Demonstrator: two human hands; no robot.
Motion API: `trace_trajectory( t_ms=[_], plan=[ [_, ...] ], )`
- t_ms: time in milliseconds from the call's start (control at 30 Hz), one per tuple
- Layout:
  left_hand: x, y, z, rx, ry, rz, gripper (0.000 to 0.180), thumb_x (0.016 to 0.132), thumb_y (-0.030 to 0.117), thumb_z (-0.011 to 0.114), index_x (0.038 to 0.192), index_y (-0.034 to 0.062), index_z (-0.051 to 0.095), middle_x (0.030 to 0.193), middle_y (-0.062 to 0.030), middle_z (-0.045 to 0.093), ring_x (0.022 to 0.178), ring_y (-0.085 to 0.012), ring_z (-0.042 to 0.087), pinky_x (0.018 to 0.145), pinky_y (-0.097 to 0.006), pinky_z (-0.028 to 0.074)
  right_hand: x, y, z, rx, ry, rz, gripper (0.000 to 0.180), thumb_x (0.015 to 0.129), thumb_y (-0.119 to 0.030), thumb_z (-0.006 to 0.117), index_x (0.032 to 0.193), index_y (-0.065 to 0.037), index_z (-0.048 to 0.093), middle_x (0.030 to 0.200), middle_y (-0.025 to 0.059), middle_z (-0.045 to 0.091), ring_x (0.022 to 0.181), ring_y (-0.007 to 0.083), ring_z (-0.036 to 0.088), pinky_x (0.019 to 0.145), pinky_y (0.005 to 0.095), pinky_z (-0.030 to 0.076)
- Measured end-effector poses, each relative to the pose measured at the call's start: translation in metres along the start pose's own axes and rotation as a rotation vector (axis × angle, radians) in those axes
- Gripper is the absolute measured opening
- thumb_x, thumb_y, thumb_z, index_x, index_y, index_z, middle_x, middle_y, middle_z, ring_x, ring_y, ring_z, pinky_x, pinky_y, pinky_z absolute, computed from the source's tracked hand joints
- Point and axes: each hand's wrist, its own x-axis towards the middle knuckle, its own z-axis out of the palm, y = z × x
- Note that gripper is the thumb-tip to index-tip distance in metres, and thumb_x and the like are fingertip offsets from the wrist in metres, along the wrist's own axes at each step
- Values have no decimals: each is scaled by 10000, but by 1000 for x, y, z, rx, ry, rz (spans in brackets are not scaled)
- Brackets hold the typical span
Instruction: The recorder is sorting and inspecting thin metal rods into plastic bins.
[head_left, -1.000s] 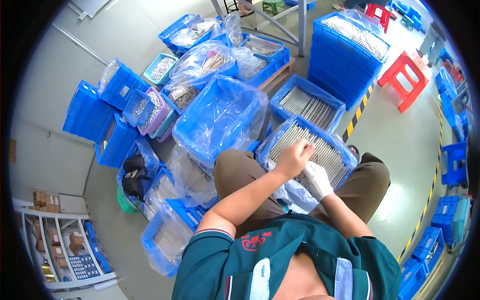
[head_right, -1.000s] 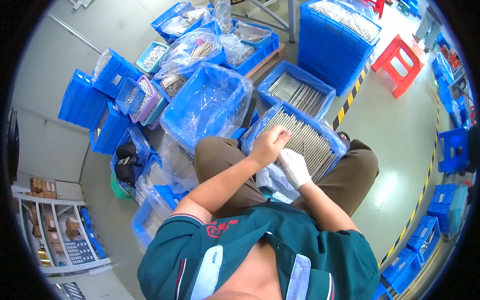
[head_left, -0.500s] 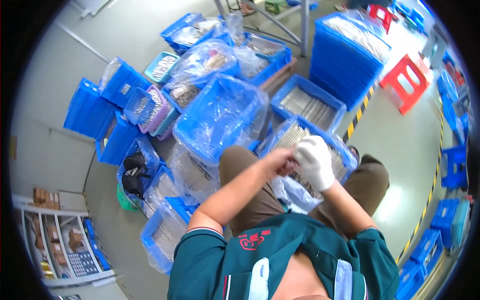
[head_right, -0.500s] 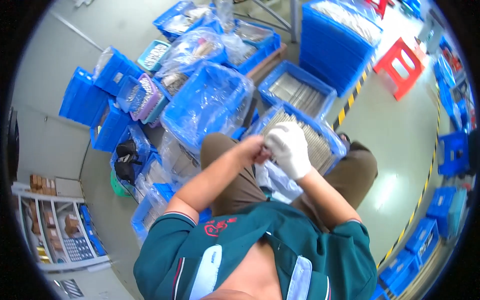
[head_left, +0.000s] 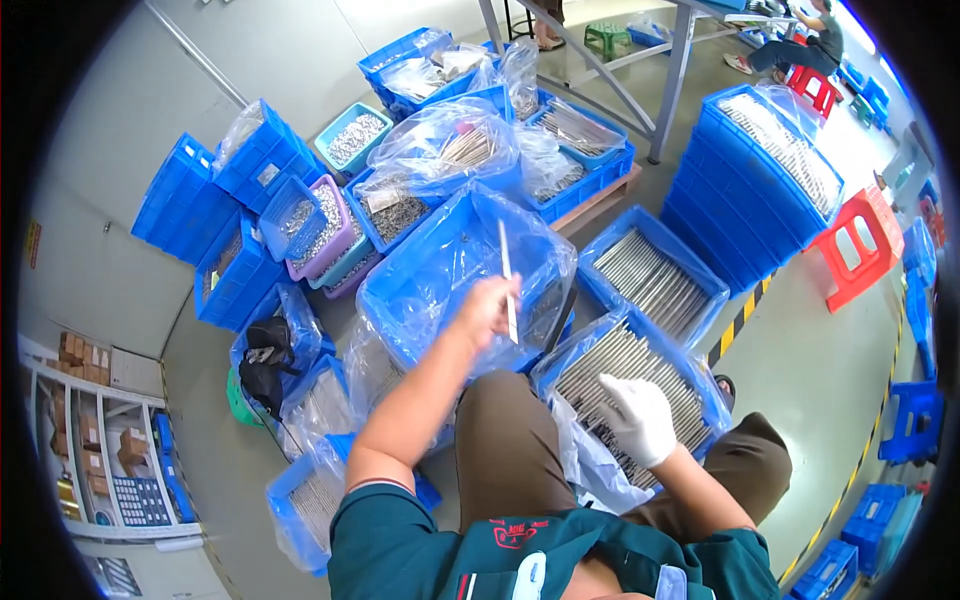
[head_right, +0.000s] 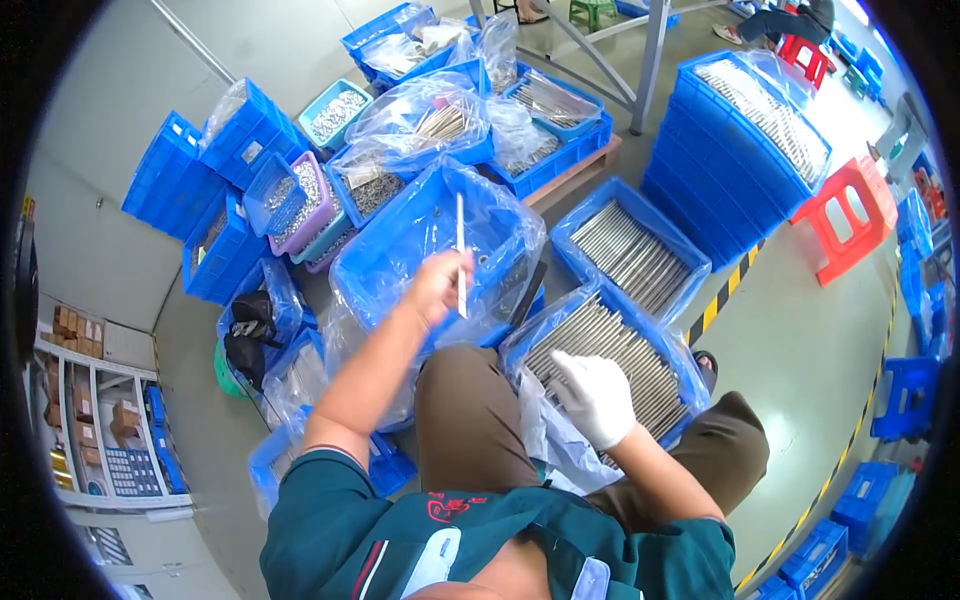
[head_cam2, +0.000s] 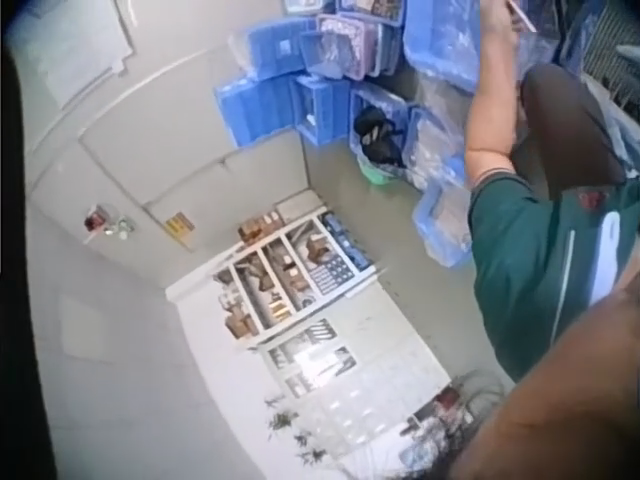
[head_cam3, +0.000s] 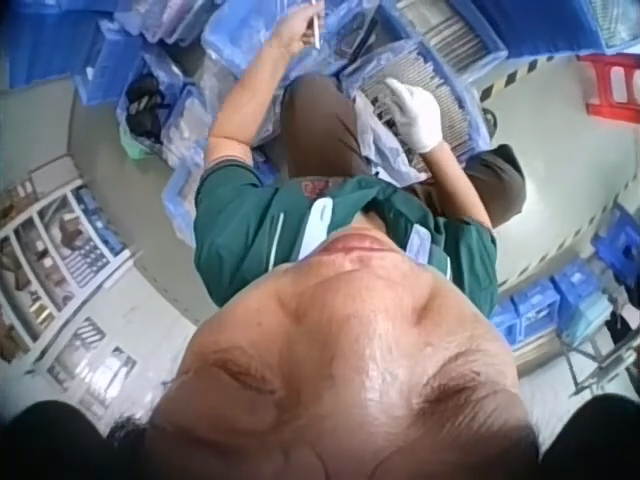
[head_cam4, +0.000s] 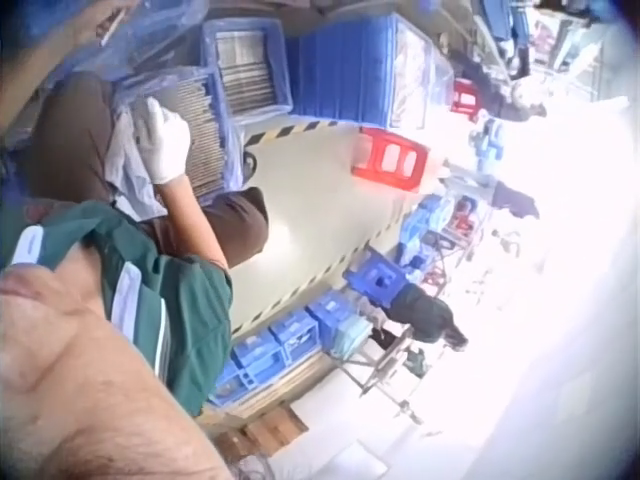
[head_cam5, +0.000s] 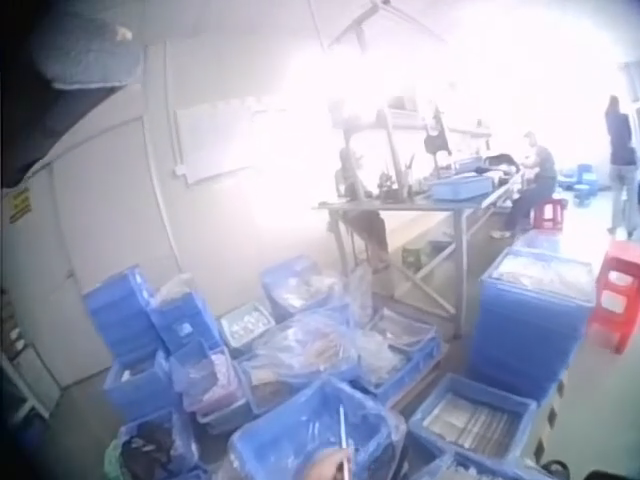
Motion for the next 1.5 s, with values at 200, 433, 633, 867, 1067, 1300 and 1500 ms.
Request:
trace_trajectory(
  t_ms=[200,433,633,867,1067,1300,1500],
  plan=[
    [174,88,-133,1165,474,308,328,660,354,673,696,28,679,633,-132,638,582,-251,613,577,-378,458,-41,41,26,96,-155,372,110,772,-109,606,859,-49,637,737,131,627,688,297,611,619,382,485],
    [261,146,-72,1815,711,139,344,697,361,683,919,99,706,1012,-125,661,940,-292,635,770,-395,510,-38,65,38,130,-319,535,112,778,-142,600,853,-73,646,703,115,616,675,285,606,616,377,484],
    [287,146,-95,2272,884,507,202,831,150,510,850,138,711,979,-74,627,952,-253,609,723,-378,514,-47,71,45,159,-385,662,139,795,-178,587,865,-80,656,722,123,620,699,289,608,637,383,485],
    [249,106,-84,1616,724,285,295,773,302,570,954,96,678,951,-193,645,970,-343,608,805,-402,492,-69,89,48,52,-404,615,152,801,-202,547,767,-78,629,743,175,601,715,357,587,642,451,463],
    [137,55,-7,375,-186,-32,224,772,5,555,994,1,524,660,10,416,551,-74,387,473,-224,318,-103,167,33,-264,-92,990,252,841,-265,507,884,-64,653,883,187,638,853,356,604,773,420,472],
    [14,-8,110,30,-473,-7,196,873,153,613,973,-7,558,746,-20,533,611,-68,464,509,-197,369,-195,187,40,-308,-491,1373,383,764,-343,497,927,-52,685,972,200,639,936,335,611,852,386,464],
    [-10,-72,108,-36,-440,-120,235,888,264,599,932,34,583,738,-18,564,540,-57,447,440,-185,329,-179,113,71,-176,-677,1479,457,720,-353,527,975,3,658,1015,229,628,961,343,615,850,385,476]
  ],
)
